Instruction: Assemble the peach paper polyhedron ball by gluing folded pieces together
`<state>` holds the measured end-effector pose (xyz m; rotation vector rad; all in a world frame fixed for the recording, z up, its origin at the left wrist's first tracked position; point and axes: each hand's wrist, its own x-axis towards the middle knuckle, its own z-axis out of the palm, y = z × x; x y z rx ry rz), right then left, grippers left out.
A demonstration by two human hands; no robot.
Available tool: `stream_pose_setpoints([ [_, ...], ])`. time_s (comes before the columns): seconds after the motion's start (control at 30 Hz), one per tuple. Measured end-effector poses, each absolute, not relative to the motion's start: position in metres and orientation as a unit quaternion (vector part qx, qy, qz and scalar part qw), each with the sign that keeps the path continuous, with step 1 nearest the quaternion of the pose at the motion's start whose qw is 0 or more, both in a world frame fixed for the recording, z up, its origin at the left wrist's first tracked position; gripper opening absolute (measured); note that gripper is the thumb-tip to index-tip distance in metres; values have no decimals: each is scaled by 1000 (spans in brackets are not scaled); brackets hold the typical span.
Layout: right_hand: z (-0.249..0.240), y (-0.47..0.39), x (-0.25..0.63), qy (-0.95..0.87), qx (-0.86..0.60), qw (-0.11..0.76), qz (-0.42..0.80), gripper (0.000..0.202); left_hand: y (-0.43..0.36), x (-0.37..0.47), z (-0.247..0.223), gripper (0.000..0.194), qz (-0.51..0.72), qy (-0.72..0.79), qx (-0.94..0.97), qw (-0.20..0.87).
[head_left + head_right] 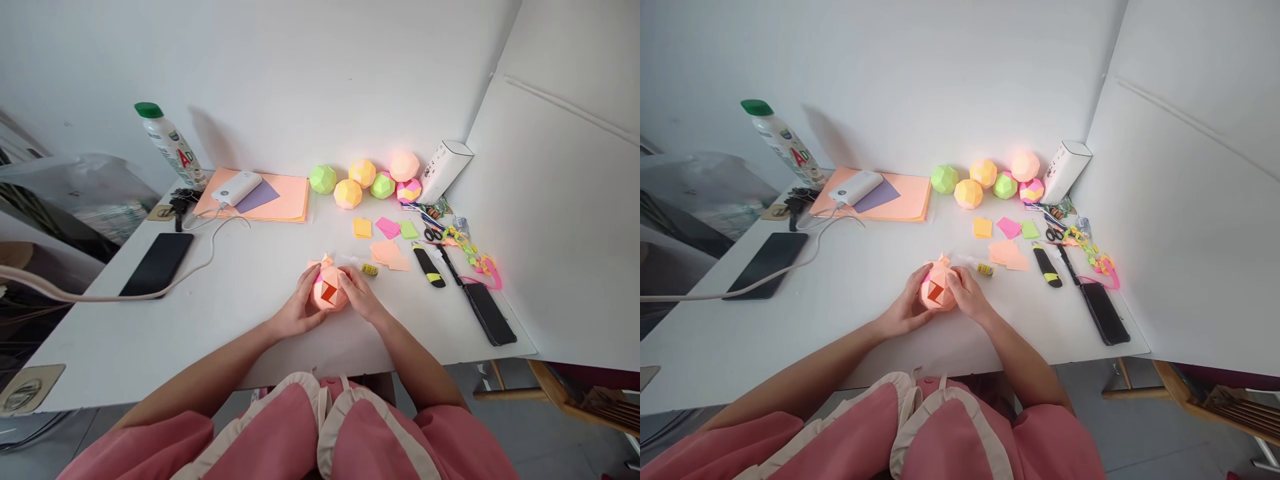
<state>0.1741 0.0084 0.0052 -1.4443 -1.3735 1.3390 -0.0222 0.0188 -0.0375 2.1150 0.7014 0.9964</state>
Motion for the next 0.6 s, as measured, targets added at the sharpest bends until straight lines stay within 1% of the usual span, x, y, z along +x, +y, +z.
stream_pose_setpoints([
  [0.07, 6, 8, 173, -533, -562, 360, 521, 46, 19, -21, -39, 93, 387, 272, 820, 323],
  [0.13, 7, 8, 174, -531, -560, 354, 528, 45, 19, -20, -39, 96, 387, 282, 823, 305],
  [0.37, 10, 9, 180, -529, -542, 328, 565, 52, 14, -21, -34, 94, 349, 324, 832, 285],
  [0.5, 11, 10, 182, -529, -531, 329, 574, 54, 11, -19, -30, 94, 346, 295, 851, 263],
  [0.6, 14, 11, 184, -523, -525, 330, 585, 55, 9, -18, -26, 92, 361, 261, 847, 289],
])
